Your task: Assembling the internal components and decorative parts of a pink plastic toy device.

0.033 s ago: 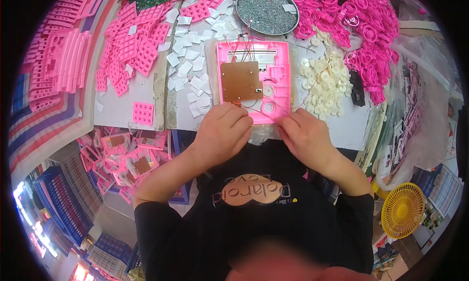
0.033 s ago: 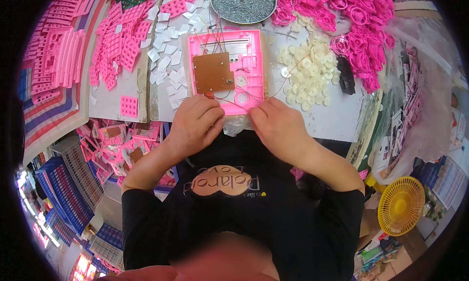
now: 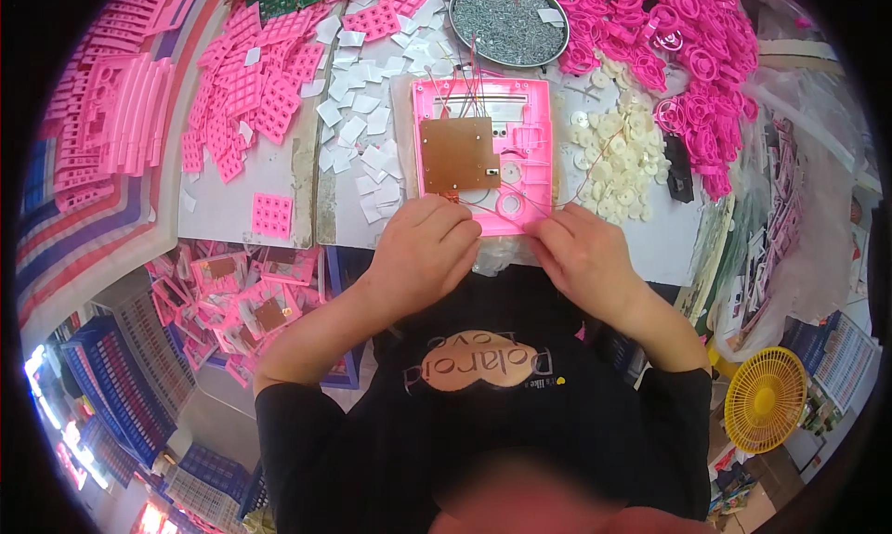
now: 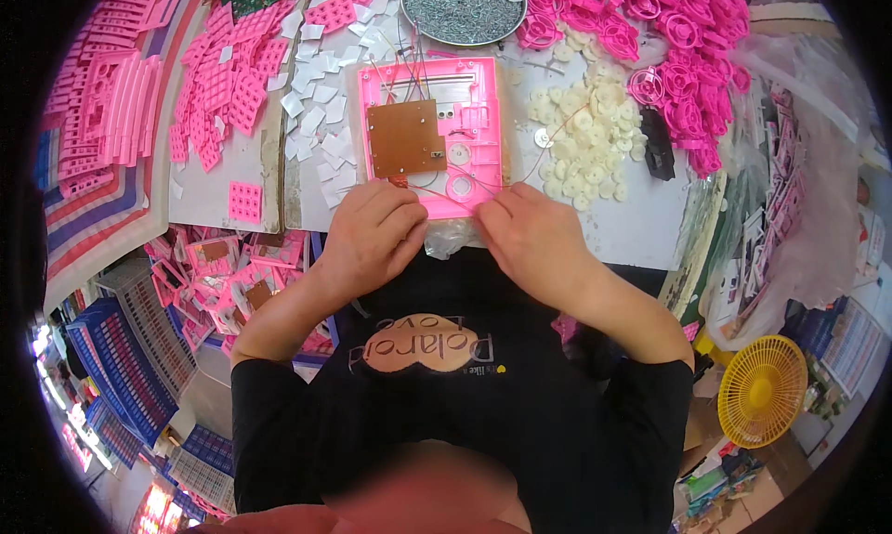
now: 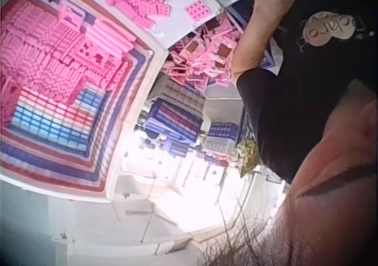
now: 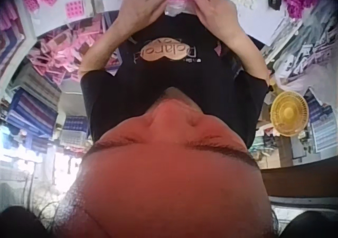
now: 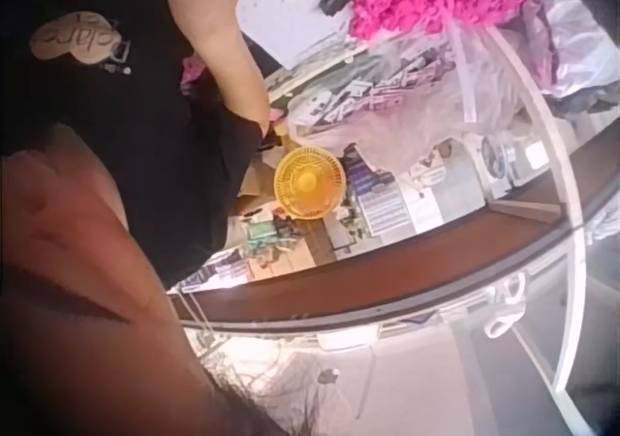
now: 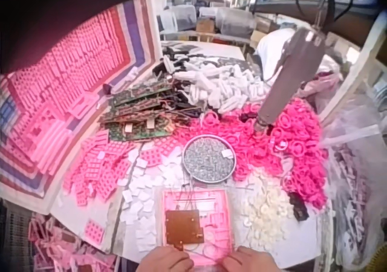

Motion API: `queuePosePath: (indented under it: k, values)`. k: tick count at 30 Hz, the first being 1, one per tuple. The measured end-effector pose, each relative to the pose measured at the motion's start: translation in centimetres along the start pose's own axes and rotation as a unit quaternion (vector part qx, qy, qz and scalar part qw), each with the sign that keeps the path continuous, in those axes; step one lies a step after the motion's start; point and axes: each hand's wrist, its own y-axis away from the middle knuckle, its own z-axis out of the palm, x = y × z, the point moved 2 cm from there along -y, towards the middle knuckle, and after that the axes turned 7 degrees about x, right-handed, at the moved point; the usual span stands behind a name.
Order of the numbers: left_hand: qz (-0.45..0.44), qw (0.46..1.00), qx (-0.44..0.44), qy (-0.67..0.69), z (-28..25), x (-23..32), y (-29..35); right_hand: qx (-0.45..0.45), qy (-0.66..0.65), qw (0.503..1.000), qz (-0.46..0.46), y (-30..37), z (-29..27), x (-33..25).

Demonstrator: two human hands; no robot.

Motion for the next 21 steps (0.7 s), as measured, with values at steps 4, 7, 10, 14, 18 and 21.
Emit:
queuePosePath:
  k: [4, 7, 10, 14, 18, 21]
  values:
    - [-0.001, 1.0, 0.003, -0.003, 0.2, -0.1, 0.0, 0.0, -0.012, 1.0, -0.006, -0.3, 0.0, 0.5]
    - [0.0, 1.0, 0.0, -0.004, 0.1, -0.1, -0.1, 0.035, -0.011, 0.999, 0.012, -0.2, 0.3, 1.3]
    - [-0.005, 1.0, 0.003, -0.005, 0.0, 0.2, -0.1, 0.074, 0.002, 0.995, -0.068, 0.9, 1.1, 2.4]
    - [0.013, 1.0, -0.01, -0.007, 0.3, 0.3, -0.4, 0.08, 0.036, 0.987, -0.137, 1.3, 1.0, 2.3]
    - [0.008, 0.999, -0.033, -0.019, 0.2, 0.2, -0.5, 0.014, 0.065, 0.986, -0.154, 0.1, 0.0, 1.7]
    - [0.01, 0.999, -0.025, -0.021, 0.1, 0.2, -0.4, -0.037, 0.007, 0.987, -0.154, -0.9, -0.3, 2.8]
